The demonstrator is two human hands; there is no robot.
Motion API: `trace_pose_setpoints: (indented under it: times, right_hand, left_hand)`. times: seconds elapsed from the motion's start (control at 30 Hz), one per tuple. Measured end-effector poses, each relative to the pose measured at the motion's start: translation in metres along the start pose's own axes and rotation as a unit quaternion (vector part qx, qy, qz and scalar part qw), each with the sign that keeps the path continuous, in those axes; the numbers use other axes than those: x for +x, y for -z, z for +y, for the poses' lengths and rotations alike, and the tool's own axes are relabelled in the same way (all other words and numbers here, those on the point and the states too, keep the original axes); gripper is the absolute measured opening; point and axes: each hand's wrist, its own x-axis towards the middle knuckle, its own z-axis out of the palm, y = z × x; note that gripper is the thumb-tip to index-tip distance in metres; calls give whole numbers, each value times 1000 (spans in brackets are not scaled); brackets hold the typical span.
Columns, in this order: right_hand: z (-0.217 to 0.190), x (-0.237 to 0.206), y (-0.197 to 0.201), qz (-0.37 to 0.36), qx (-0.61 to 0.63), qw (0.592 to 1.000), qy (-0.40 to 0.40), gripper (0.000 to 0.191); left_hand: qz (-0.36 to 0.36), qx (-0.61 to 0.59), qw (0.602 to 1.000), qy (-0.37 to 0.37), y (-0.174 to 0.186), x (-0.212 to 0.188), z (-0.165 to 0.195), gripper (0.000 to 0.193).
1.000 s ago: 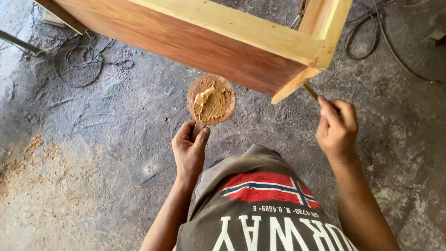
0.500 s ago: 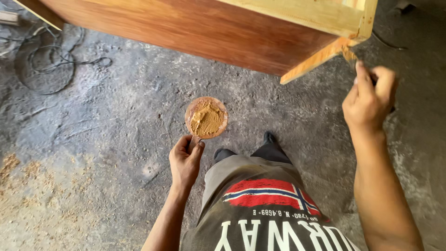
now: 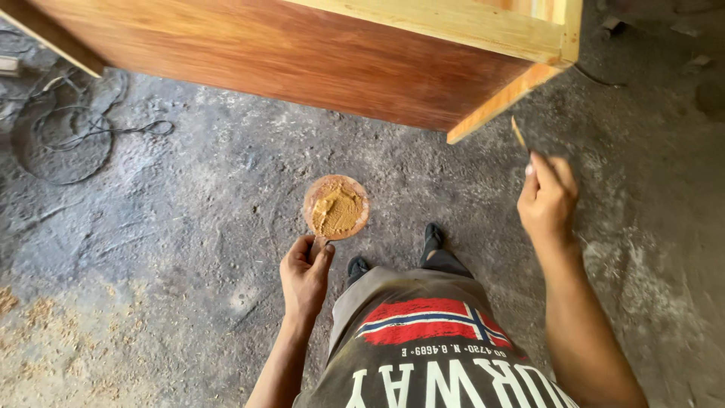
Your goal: The person holds a round board with wood filler in one hand and a small spatula in the other, pressing filler into the joints and gaps of an unfinished wooden furniture frame. They move around the frame, scooping more filler and smoothing it into seams on different edges and corners.
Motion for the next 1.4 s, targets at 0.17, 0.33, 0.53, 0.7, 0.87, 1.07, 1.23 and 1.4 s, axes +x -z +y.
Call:
trace_pose_setpoints:
  times: [0.17,0.33,0.53,0.7,0.87,1.07,1.23,1.4]
  right_hand:
    - [-21,-22,-10,22,33,999,-20,23]
    - [7,8,7,64,-18,998,-21,19]
    - [26,55,27,74,-55,995,22,16]
    - [44,90,31,81,-67,993,60,14]
    - [65,98,43,120,-99,988,-24,8]
    - [66,108,57,67,26,997,2,18]
    - [66,117,61,14,88,996,-31,19]
    - [78,118,65,42,105,994,0,13]
  left_hand:
    - [21,19,1000,11,5,-1,1,20]
    - [8,11,1000,-17,2,3,4,19]
    - [14,12,1000,-13,-4,6,15,18]
    - [17,12,1000,-21,-25,14,27,17]
    - [37,-13,998,-39,-50,28,37,16]
    - [79,32,996,-38,-83,46,49,17]
    - [89,23,994,-57,-113,49,57,17]
    - [92,25,993,-74,-132,44,67,19]
